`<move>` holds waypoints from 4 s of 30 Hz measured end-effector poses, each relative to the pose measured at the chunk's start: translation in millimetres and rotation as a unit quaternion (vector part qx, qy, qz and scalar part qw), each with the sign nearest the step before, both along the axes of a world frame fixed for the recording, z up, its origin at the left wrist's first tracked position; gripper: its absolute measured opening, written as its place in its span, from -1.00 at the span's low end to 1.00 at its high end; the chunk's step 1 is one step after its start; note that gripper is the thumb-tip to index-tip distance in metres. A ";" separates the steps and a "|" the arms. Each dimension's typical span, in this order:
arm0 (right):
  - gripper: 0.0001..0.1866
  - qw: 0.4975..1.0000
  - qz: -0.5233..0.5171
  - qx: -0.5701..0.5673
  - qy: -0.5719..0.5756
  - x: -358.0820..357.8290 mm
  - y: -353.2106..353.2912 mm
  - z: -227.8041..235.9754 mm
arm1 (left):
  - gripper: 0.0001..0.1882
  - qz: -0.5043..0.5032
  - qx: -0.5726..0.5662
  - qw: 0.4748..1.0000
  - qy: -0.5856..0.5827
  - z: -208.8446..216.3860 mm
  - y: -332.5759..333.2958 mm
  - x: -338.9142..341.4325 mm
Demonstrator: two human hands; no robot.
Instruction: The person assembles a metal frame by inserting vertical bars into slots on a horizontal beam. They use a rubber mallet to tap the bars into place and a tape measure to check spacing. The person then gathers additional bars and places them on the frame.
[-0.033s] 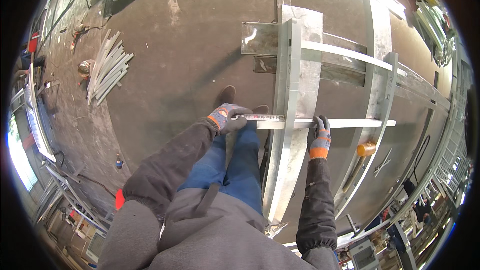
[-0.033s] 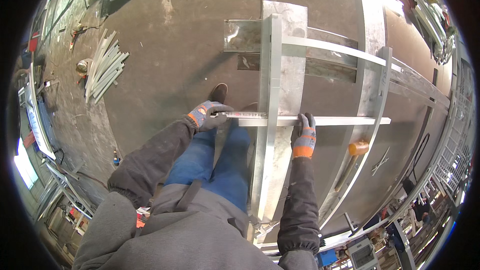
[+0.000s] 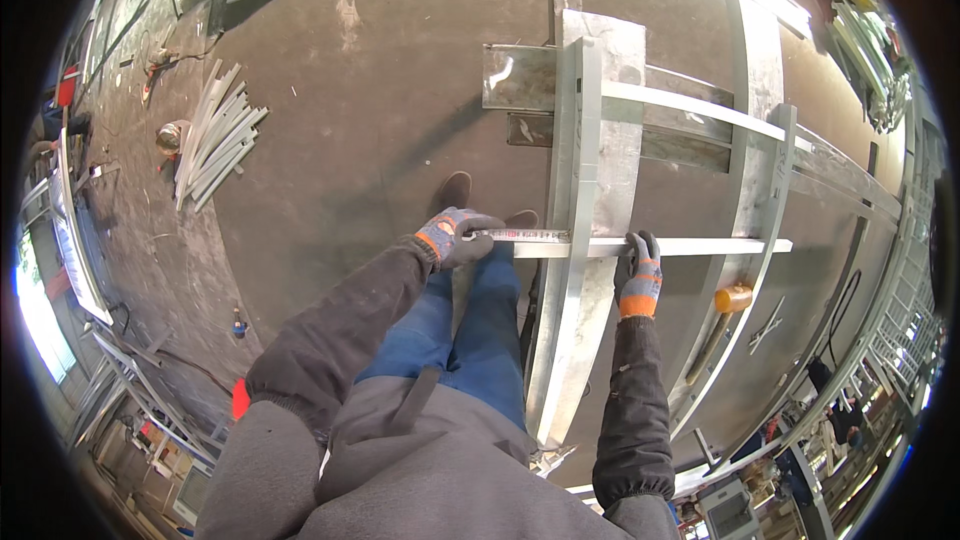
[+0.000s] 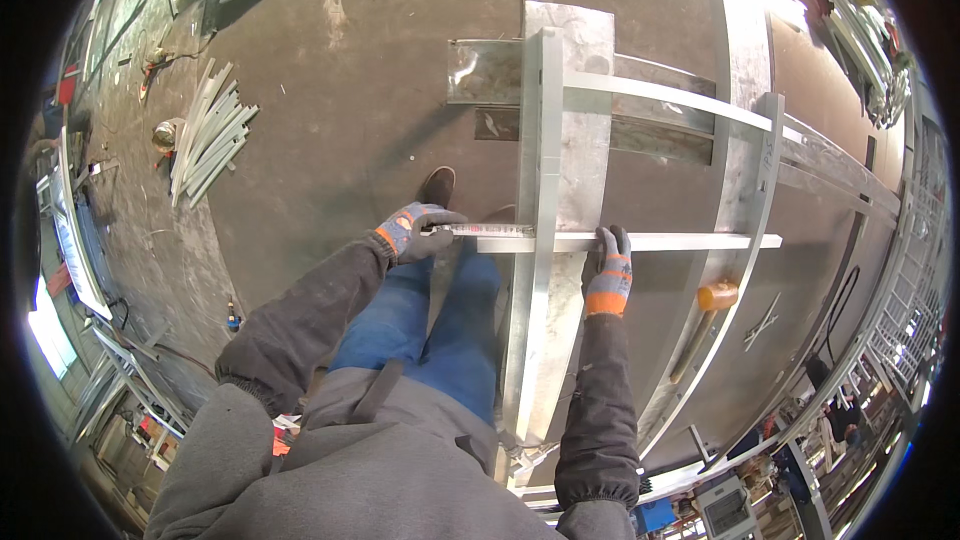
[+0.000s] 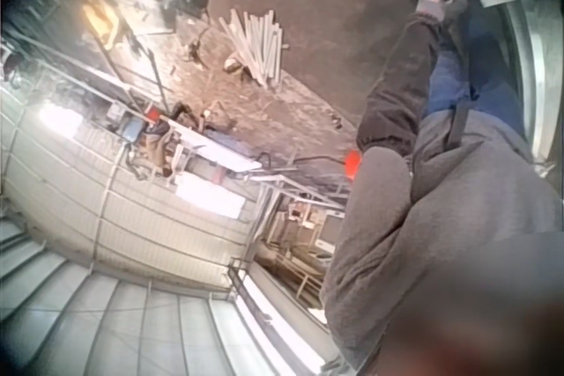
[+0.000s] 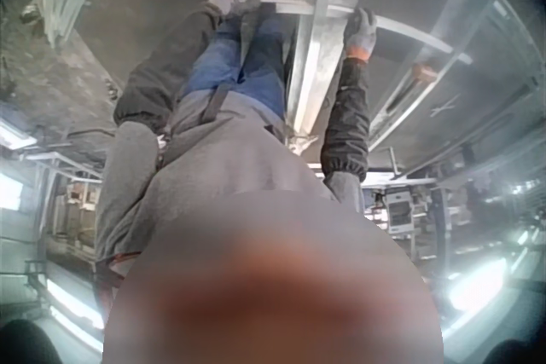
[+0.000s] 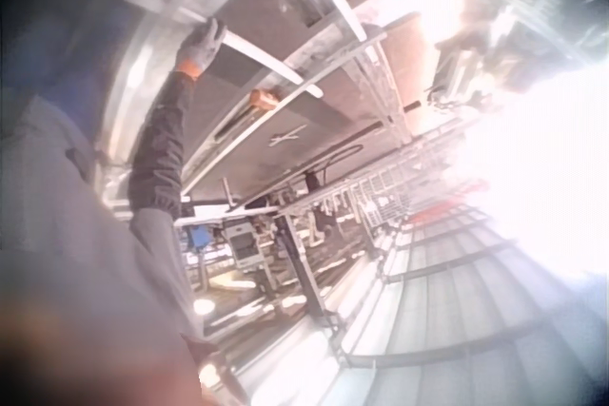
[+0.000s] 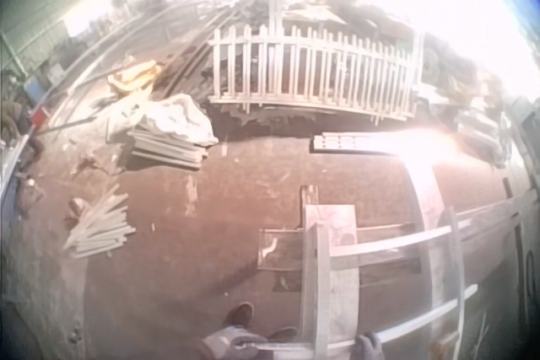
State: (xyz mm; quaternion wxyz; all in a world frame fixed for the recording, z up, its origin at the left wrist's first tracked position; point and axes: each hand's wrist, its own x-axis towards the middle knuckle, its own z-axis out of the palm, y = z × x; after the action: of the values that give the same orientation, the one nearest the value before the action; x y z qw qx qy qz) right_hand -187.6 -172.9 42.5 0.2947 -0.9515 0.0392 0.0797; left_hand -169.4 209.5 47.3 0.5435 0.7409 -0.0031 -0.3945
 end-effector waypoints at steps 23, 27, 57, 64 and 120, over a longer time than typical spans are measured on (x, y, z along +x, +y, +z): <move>-0.47 1.000 -0.005 0.007 -0.016 -1.6 1.6 -2.0 | -0.54 -0.014 -0.001 1.000 -0.024 2.7 -1.2 -5.0; -0.48 0.999 -0.023 0.036 -0.001 -3.5 0.5 -4.7 | -0.55 -0.008 0.000 1.000 -0.013 2.8 -1.1 -4.7; -0.12 0.983 -0.121 0.057 0.122 -39.6 89.5 -1.7 | -0.60 -0.013 -0.005 0.998 -0.067 -2.4 -2.6 -8.7; -0.04 0.969 -0.181 0.144 0.089 -56.5 24.3 34.5 | -0.66 0.051 0.014 0.998 -0.026 7.6 -6.5 -11.3; -0.60 0.873 -0.428 0.141 0.184 134.0 -520.2 91.9 | -0.55 -0.134 0.451 0.872 -0.137 24.9 -180.3 6.4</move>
State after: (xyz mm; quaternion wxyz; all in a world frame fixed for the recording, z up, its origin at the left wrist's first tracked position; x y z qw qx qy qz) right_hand -53.5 -693.1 134.4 0.4185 -0.7580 0.4846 0.1243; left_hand -163.0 29.2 72.3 0.0862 0.9446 0.0018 -0.3167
